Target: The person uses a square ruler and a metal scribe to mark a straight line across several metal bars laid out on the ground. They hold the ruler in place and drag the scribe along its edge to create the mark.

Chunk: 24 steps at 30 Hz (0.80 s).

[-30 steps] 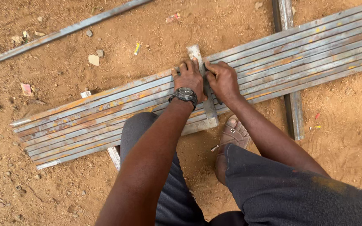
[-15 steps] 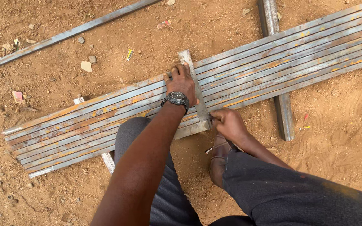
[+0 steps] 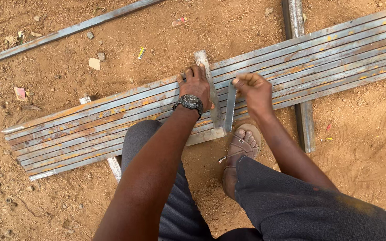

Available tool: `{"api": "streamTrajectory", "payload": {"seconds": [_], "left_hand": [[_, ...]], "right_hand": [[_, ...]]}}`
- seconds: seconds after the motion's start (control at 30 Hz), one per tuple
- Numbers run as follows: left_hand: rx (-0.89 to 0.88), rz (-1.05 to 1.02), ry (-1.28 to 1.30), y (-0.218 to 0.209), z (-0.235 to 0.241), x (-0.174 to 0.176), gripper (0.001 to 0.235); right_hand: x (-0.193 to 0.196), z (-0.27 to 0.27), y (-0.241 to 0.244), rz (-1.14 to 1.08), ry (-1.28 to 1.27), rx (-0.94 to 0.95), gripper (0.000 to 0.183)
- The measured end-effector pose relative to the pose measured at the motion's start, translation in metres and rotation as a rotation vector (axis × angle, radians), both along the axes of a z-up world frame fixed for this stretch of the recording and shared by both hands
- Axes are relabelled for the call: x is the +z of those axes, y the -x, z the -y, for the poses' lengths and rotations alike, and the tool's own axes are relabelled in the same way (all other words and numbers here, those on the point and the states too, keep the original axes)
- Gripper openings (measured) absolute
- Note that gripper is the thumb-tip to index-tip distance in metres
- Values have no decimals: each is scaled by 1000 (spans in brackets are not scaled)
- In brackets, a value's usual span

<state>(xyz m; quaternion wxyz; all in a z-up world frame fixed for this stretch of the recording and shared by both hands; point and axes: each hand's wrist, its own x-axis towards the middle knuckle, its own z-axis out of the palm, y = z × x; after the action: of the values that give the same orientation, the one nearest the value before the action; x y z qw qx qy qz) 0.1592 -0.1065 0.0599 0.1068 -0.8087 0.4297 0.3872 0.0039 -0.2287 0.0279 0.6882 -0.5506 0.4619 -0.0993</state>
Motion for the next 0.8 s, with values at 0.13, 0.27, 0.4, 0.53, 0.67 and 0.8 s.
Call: {"api": "streamTrajectory", "payload": {"seconds": [0.13, 0.27, 0.4, 0.53, 0.67, 0.8], "left_hand": [[1, 26, 15, 2, -2, -1, 140], [16, 26, 16, 1, 1, 3, 140], [2, 12, -17, 0, 1, 3, 141], [1, 19, -9, 0, 2, 3, 141], [-8, 20, -25, 0, 2, 3, 140], [-4, 20, -17, -1, 3, 1, 140]], "right_hand": [[-11, 6, -16, 154, -288, -19, 14], [-29, -36, -26, 29, -25, 116, 31], [-31, -33, -24, -256, 534, 313, 42], [-23, -17, -36, -209, 575, 250, 27], [-18, -26, -44, -63, 736, 340, 21], [-23, -28, -42, -2, 912, 443, 22]]}}
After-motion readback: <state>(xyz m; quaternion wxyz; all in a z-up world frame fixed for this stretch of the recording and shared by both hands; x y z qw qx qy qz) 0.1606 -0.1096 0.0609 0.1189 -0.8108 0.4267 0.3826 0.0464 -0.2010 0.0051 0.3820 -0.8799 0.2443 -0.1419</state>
